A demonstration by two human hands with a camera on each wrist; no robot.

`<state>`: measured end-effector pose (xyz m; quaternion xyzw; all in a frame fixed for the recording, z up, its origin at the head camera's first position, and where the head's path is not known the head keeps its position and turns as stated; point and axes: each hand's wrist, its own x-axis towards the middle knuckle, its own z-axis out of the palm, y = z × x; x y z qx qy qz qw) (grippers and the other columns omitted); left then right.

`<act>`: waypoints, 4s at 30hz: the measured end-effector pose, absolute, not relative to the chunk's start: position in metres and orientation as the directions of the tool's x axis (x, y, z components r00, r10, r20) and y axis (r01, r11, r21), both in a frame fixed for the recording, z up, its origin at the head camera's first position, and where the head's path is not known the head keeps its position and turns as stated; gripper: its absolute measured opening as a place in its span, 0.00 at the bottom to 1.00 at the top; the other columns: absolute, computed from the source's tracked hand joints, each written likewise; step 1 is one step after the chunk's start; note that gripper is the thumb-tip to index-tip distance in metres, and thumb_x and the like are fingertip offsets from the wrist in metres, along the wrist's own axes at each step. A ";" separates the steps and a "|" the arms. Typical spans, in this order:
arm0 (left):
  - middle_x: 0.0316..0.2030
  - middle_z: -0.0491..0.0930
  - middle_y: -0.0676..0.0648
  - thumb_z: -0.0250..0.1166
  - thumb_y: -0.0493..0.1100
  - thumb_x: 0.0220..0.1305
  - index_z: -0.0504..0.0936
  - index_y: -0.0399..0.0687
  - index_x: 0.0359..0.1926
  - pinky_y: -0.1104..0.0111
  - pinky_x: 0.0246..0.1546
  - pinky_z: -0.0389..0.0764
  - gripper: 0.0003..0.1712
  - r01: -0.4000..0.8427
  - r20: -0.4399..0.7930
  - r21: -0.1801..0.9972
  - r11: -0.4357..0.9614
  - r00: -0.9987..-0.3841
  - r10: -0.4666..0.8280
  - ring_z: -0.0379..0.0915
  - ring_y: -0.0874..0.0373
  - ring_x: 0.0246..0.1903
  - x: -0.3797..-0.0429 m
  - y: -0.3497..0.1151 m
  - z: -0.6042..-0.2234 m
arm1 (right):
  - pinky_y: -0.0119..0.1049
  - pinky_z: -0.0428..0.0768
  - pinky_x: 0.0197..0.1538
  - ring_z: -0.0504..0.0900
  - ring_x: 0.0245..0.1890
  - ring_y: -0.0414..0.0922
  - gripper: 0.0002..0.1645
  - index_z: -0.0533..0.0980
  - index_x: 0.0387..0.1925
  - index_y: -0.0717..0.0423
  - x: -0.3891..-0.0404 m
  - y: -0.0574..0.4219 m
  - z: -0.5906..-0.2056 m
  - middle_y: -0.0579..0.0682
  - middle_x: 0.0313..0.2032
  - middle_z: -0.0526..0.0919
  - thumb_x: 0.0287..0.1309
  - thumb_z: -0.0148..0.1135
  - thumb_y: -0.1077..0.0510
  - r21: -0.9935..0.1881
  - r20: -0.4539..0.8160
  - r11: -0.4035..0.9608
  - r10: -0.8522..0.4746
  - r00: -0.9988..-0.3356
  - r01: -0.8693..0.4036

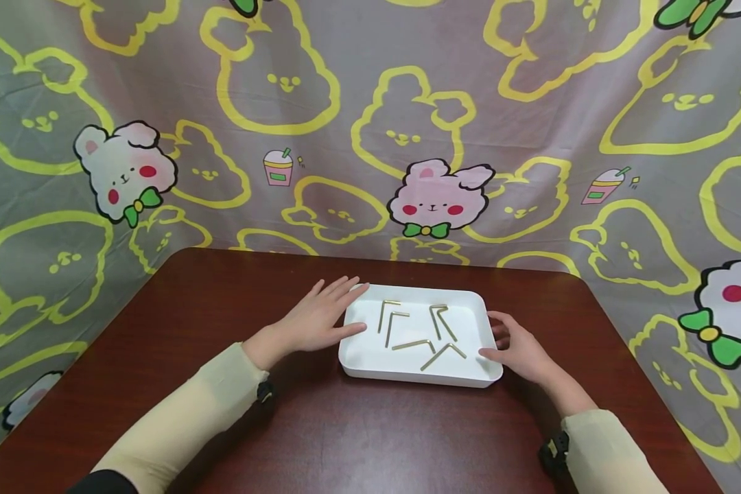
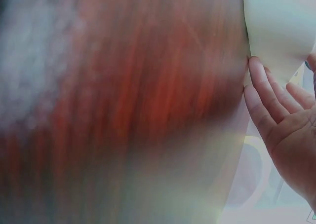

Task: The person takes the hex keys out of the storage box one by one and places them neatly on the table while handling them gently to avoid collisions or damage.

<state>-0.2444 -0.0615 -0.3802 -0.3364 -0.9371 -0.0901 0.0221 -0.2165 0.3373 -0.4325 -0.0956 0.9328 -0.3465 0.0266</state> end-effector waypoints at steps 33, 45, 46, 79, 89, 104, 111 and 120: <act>0.74 0.52 0.47 0.47 0.70 0.68 0.49 0.57 0.77 0.58 0.68 0.55 0.44 0.602 0.044 0.329 0.728 -0.779 0.625 0.46 0.53 0.72 -0.274 -0.029 -0.378 | 0.48 0.78 0.46 0.78 0.46 0.59 0.47 0.59 0.65 0.69 -0.219 0.340 -0.437 0.67 0.51 0.74 0.52 0.74 0.54 -0.701 -0.006 0.701 -0.187 -0.982 -0.129; 0.64 0.70 0.44 0.57 0.63 0.68 0.62 0.51 0.71 0.59 0.60 0.68 0.38 0.518 0.002 0.524 0.676 -0.794 0.607 0.66 0.52 0.62 -0.289 -0.020 -0.386 | 0.47 0.79 0.45 0.78 0.45 0.58 0.46 0.59 0.65 0.69 -0.219 0.339 -0.437 0.67 0.51 0.74 0.53 0.73 0.55 -0.702 -0.015 0.702 -0.186 -0.982 -0.122; 0.62 0.72 0.43 0.57 0.62 0.68 0.64 0.50 0.70 0.59 0.58 0.69 0.37 0.509 -0.001 0.534 0.675 -0.798 0.602 0.68 0.52 0.60 -0.290 -0.019 -0.387 | 0.48 0.78 0.45 0.78 0.45 0.58 0.46 0.59 0.65 0.69 -0.219 0.339 -0.437 0.67 0.51 0.74 0.53 0.73 0.55 -0.701 -0.014 0.702 -0.187 -0.982 -0.123; 0.45 0.82 0.47 0.74 0.44 0.56 0.82 0.39 0.52 0.70 0.45 0.76 0.23 0.355 -0.024 0.614 0.705 -0.885 0.465 0.77 0.57 0.46 -0.323 0.001 -0.414 | 0.48 0.78 0.46 0.77 0.48 0.60 0.46 0.59 0.65 0.70 -0.217 0.336 -0.435 0.66 0.50 0.75 0.53 0.73 0.55 -0.692 -0.033 0.715 -0.167 -0.985 -0.098; 0.42 0.83 0.50 0.75 0.44 0.55 0.84 0.43 0.51 0.71 0.45 0.76 0.22 0.335 -0.038 0.580 0.743 -0.900 0.434 0.77 0.60 0.44 -0.321 0.007 -0.417 | 0.49 0.78 0.47 0.77 0.48 0.60 0.46 0.59 0.65 0.70 -0.216 0.336 -0.436 0.66 0.51 0.74 0.54 0.73 0.54 -0.696 -0.050 0.713 -0.165 -0.985 -0.084; 0.40 0.82 0.52 0.77 0.42 0.51 0.84 0.45 0.48 0.72 0.44 0.74 0.22 0.425 -0.019 0.499 0.755 -0.866 0.500 0.76 0.61 0.42 -0.325 0.006 -0.421 | 0.48 0.78 0.47 0.77 0.48 0.60 0.46 0.58 0.65 0.70 -0.216 0.335 -0.435 0.67 0.51 0.74 0.54 0.72 0.55 -0.698 -0.054 0.712 -0.164 -0.985 -0.080; 0.42 0.83 0.53 0.77 0.41 0.51 0.84 0.46 0.49 0.73 0.45 0.74 0.22 0.440 -0.047 0.512 0.738 -0.843 0.535 0.76 0.62 0.43 -0.331 0.004 -0.421 | 0.49 0.78 0.48 0.77 0.48 0.60 0.46 0.59 0.65 0.70 -0.216 0.336 -0.436 0.67 0.52 0.74 0.54 0.72 0.55 -0.703 -0.051 0.707 -0.168 -0.985 -0.084; 0.39 0.83 0.55 0.77 0.42 0.51 0.86 0.50 0.46 0.72 0.42 0.75 0.19 0.415 -0.071 0.543 0.730 -0.844 0.532 0.76 0.63 0.40 -0.337 0.005 -0.420 | 0.45 0.78 0.46 0.77 0.47 0.58 0.46 0.59 0.65 0.70 -0.217 0.336 -0.437 0.66 0.52 0.74 0.54 0.73 0.55 -0.698 -0.045 0.710 -0.167 -0.985 -0.088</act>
